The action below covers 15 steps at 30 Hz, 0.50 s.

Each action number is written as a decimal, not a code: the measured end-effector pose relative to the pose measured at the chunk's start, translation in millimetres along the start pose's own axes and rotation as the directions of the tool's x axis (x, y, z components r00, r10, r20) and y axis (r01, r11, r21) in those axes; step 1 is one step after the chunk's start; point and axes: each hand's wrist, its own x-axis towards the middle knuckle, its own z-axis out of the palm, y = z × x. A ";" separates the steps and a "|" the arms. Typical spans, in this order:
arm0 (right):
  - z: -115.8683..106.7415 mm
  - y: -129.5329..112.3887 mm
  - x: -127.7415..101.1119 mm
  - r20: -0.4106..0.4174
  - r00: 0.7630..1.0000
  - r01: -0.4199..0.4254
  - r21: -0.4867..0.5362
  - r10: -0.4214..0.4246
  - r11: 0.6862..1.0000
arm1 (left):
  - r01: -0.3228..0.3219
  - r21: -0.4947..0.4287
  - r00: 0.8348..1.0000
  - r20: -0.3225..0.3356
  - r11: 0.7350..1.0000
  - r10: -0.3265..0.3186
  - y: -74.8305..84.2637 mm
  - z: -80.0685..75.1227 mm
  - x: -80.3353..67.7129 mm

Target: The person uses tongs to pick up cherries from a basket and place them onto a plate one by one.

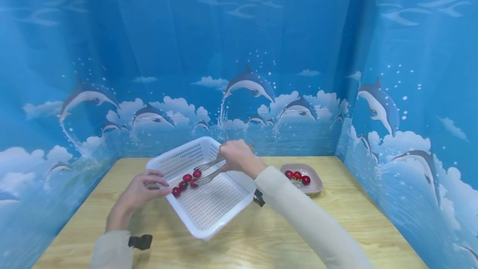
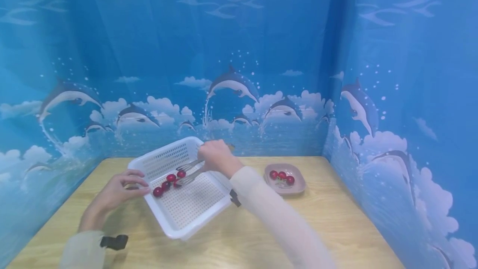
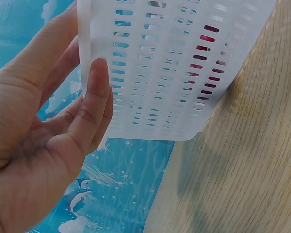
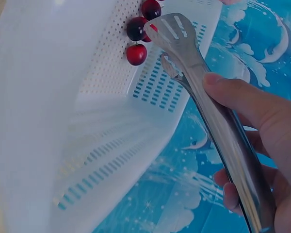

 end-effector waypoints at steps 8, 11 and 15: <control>7.2 -18.4 16.6 0.052 0.999 0.008 -0.064 -0.005 0.998 | -0.022 -0.008 1.000 0.000 1.000 0.022 0.0 0.7 0.1; 9.2 -25.8 21.6 0.064 0.998 -0.004 -0.074 0.009 0.997 | -0.032 -0.008 0.999 -0.004 0.999 0.032 -0.8 1.1 -0.1; 9.9 -32.1 26.9 0.074 0.997 -0.009 -0.092 0.016 0.996 | -0.044 -0.014 0.999 -0.001 0.999 0.044 -0.9 1.0 -0.2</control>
